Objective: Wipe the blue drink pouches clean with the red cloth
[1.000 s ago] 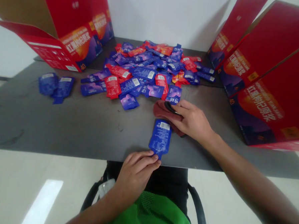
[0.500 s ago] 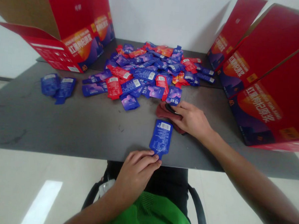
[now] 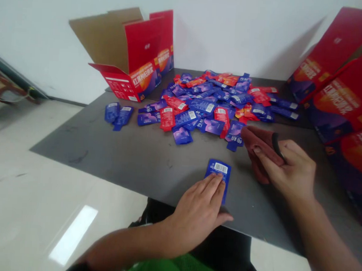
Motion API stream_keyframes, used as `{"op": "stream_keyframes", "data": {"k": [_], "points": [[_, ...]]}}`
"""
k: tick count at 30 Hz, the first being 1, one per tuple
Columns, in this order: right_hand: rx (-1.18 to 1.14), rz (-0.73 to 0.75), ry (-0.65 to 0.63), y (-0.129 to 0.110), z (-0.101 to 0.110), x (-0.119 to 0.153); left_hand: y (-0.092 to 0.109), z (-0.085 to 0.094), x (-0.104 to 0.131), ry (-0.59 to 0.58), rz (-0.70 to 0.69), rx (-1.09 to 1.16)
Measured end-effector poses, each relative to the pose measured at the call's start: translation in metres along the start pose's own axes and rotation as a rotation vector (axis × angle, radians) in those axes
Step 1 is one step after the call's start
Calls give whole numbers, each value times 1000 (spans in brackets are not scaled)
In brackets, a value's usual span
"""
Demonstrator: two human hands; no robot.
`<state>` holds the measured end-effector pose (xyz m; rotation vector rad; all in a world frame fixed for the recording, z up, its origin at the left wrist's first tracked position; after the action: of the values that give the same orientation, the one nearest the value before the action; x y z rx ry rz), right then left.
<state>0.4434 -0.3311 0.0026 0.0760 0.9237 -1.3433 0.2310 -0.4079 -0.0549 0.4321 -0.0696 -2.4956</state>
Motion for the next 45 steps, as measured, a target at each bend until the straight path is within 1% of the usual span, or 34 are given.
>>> {"op": "stream_keyframes", "data": {"k": [4, 8, 12, 14, 16, 18, 20, 22, 25, 27, 29, 30, 32, 34, 36, 41, 45], "points": [[-18, 6, -13, 4, 0, 0, -5, 11, -5, -60, 9, -79], [-58, -20, -7, 10, 0, -2, -13, 13, -2, -101, 3, -146], [-52, -69, 5, 18, 3, -4, -23, 13, 14, -126, -19, -129], [-51, -90, -7, 21, 3, -4, -30, 18, 28, -114, -19, -96], [-56, -102, -29, 22, 2, -4, -42, 25, 44, -99, 23, -70], [-59, -103, -52, 22, 0, -3, -60, 33, 64, -87, 113, -61], [-62, -91, -63, 21, -2, -3, -85, 42, 85, -78, 234, -65], [-61, -89, -65, 20, -3, -3, -119, 49, 107, -92, 368, -82], [-47, -97, -86, 20, -3, -3, -179, 61, 133, -85, 529, -129], [-45, -95, -104, 20, -4, -2, -222, 70, 143, -80, 599, -190], [-55, -87, -114, 20, -5, -2, -262, 76, 148, -85, 637, -206], [-60, -80, -117, 20, -6, -1, -279, 79, 147, -82, 633, -202], [-62, -66, -124, 20, -8, -1, -306, 82, 144, -62, 599, -180], [-54, -57, -136, 19, -9, -1, -325, 84, 140, -45, 586, -170], [-49, -58, -148, 19, -10, -1, -336, 85, 136, -31, 589, -173], [-60, -64, -172, 20, -12, 0, -345, 87, 127, 26, 570, -199], [-91, -62, -178, 21, -15, 0, -350, 93, 120, 96, 562, -251]]}}
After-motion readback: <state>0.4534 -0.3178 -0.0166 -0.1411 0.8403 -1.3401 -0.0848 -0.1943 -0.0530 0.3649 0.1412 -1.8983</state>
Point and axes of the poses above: each hand's wrist, its own x-axis away from the middle knuckle, its own z-axis out of the back of the hand, y = z × x, the point moved 6 cm from there along -x, towards the middle knuckle, and after that the axes turned 10 degrees about -z, right-handed, at the moved point
